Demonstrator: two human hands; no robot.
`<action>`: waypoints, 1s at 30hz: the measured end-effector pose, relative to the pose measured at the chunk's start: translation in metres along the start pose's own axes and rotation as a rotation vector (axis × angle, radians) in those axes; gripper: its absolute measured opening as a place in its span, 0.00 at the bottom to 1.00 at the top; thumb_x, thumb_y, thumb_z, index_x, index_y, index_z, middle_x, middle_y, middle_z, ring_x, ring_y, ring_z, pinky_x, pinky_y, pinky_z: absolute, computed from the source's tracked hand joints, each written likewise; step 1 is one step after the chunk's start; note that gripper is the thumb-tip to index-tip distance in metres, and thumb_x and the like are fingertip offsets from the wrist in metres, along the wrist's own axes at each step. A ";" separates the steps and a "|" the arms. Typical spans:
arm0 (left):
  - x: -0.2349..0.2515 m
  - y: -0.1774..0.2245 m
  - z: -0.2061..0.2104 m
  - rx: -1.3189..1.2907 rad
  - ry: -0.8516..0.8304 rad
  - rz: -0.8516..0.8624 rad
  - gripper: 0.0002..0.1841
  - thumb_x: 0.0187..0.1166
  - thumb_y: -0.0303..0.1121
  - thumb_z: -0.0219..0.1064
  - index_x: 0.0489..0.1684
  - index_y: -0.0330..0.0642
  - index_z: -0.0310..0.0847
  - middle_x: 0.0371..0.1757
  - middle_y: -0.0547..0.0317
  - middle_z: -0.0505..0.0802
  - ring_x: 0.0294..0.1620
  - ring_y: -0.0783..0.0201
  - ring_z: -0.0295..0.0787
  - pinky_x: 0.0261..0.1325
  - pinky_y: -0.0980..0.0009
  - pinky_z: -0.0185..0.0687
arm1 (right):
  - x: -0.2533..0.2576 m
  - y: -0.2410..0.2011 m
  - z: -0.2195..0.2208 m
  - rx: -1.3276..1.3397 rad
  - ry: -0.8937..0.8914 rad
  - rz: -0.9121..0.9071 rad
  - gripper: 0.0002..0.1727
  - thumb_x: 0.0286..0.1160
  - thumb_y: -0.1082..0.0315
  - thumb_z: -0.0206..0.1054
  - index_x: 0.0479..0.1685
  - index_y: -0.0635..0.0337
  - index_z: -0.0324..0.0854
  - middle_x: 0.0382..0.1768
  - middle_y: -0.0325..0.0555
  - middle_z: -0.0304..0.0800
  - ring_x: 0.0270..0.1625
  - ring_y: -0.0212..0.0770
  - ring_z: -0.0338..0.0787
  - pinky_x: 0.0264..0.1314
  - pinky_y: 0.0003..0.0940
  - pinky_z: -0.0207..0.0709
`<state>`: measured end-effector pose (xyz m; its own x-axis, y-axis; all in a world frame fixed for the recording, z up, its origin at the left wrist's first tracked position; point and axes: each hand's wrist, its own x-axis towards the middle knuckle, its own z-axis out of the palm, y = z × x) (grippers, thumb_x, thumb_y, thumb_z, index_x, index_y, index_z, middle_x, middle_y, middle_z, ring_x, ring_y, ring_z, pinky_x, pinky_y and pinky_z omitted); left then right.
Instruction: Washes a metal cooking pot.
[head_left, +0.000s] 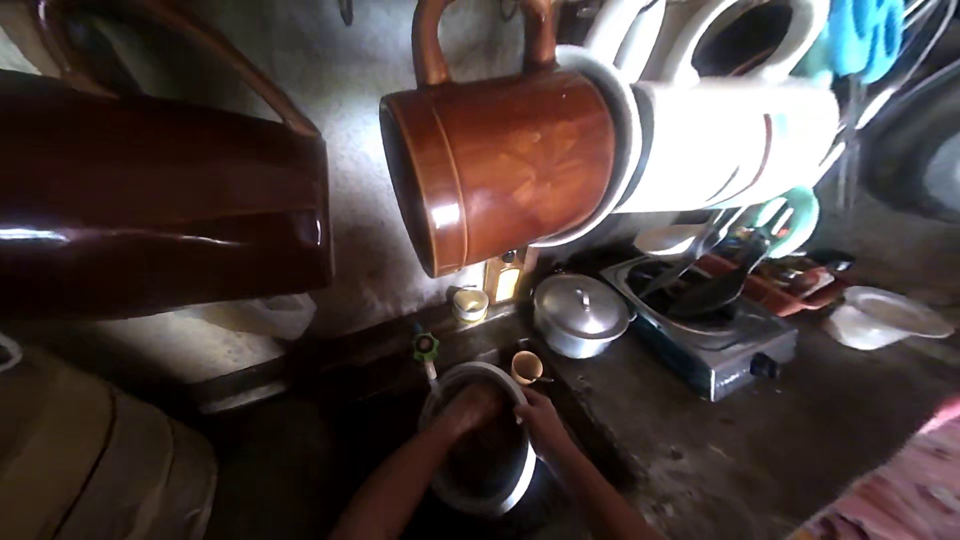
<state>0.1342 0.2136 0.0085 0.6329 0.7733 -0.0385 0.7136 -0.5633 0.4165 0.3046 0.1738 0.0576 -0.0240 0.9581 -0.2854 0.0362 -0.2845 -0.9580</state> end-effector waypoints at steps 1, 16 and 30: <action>0.009 0.002 -0.005 -0.026 -0.045 -0.038 0.16 0.89 0.31 0.57 0.65 0.33 0.85 0.68 0.37 0.89 0.75 0.38 0.81 0.81 0.43 0.71 | 0.002 -0.002 0.001 -0.017 0.000 -0.001 0.22 0.61 0.85 0.63 0.58 0.67 0.86 0.47 0.51 0.92 0.45 0.38 0.90 0.50 0.37 0.85; -0.034 0.083 0.026 -0.979 -0.019 -0.813 0.21 0.91 0.38 0.56 0.70 0.28 0.78 0.69 0.33 0.84 0.71 0.43 0.80 0.75 0.45 0.74 | 0.016 0.042 -0.006 0.387 0.086 0.201 0.23 0.73 0.84 0.56 0.69 0.65 0.77 0.51 0.54 0.88 0.46 0.42 0.88 0.48 0.42 0.84; -0.038 0.136 -0.063 -0.367 -0.035 -0.374 0.21 0.78 0.24 0.62 0.71 0.30 0.78 0.68 0.35 0.86 0.71 0.44 0.82 0.76 0.48 0.73 | -0.018 -0.019 -0.035 -0.052 -0.020 0.154 0.15 0.82 0.65 0.68 0.57 0.69 0.82 0.45 0.52 0.87 0.45 0.41 0.85 0.52 0.41 0.80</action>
<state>0.1881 0.1256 0.1243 0.3692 0.8881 -0.2736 0.7444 -0.1064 0.6592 0.3392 0.1632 0.0818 -0.0344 0.9024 -0.4295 0.0922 -0.4250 -0.9005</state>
